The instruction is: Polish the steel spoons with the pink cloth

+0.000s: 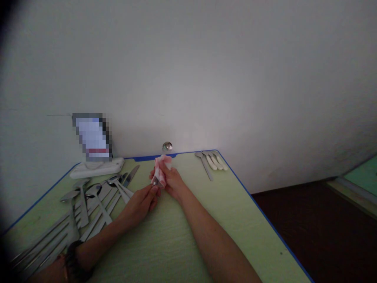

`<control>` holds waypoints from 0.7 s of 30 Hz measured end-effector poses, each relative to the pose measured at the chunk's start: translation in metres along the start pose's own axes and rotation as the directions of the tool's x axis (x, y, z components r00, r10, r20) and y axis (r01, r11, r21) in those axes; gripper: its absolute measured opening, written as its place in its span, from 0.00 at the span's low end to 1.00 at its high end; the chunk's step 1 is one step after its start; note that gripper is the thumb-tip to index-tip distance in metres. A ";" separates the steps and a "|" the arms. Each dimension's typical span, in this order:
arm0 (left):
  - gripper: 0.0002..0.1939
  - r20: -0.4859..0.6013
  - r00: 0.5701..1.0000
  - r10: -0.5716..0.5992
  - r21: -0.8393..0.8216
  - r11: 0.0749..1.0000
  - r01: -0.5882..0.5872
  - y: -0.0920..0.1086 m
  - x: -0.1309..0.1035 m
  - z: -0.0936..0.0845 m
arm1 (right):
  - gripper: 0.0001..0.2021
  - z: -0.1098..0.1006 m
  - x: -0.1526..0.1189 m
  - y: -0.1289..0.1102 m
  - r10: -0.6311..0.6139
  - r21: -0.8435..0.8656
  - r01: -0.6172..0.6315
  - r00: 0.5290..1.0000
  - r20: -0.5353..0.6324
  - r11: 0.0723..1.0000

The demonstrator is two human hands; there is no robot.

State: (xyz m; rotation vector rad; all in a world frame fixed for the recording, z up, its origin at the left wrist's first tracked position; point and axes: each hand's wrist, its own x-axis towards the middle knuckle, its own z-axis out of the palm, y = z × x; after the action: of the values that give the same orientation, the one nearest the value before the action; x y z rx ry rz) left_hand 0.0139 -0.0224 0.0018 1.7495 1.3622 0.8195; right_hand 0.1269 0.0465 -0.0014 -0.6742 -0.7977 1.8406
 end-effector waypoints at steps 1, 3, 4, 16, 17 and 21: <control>0.19 0.000 1.000 -0.006 -0.001 1.000 0.006 0.000 0.000 0.000 | 0.20 0.002 -0.001 0.002 0.021 -0.046 -0.020 0.999 0.028 0.999; 0.19 -0.003 1.000 -0.010 -0.008 1.000 0.010 0.000 0.000 0.000 | 0.21 0.004 -0.002 0.004 0.034 -0.084 -0.030 0.998 0.049 0.996; 0.20 -0.006 1.000 -0.014 -0.014 1.000 0.014 0.000 0.000 0.000 | 0.21 0.004 -0.002 0.004 0.030 -0.082 -0.026 0.998 0.049 0.996; 0.22 -0.071 0.997 -0.028 -0.115 0.993 0.019 0.003 -0.001 0.000 | 0.21 0.006 -0.003 0.005 -0.027 -0.090 0.031 0.998 0.054 0.995; 0.22 -0.066 0.997 -0.029 -0.105 0.994 0.022 0.003 -0.001 0.000 | 0.21 0.007 -0.003 0.005 -0.027 -0.076 0.030 0.999 0.042 0.997; 0.20 -0.034 0.999 -0.002 -0.100 0.995 -0.001 0.004 -0.002 0.000 | 0.23 0.010 -0.002 0.001 0.034 0.035 -0.035 0.999 0.007 0.999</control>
State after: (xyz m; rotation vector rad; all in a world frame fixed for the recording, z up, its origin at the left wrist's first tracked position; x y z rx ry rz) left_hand 0.0153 -0.0245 0.0052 1.6646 1.3212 0.9057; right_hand 0.1198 0.0420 0.0044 -0.6636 -0.7601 1.8845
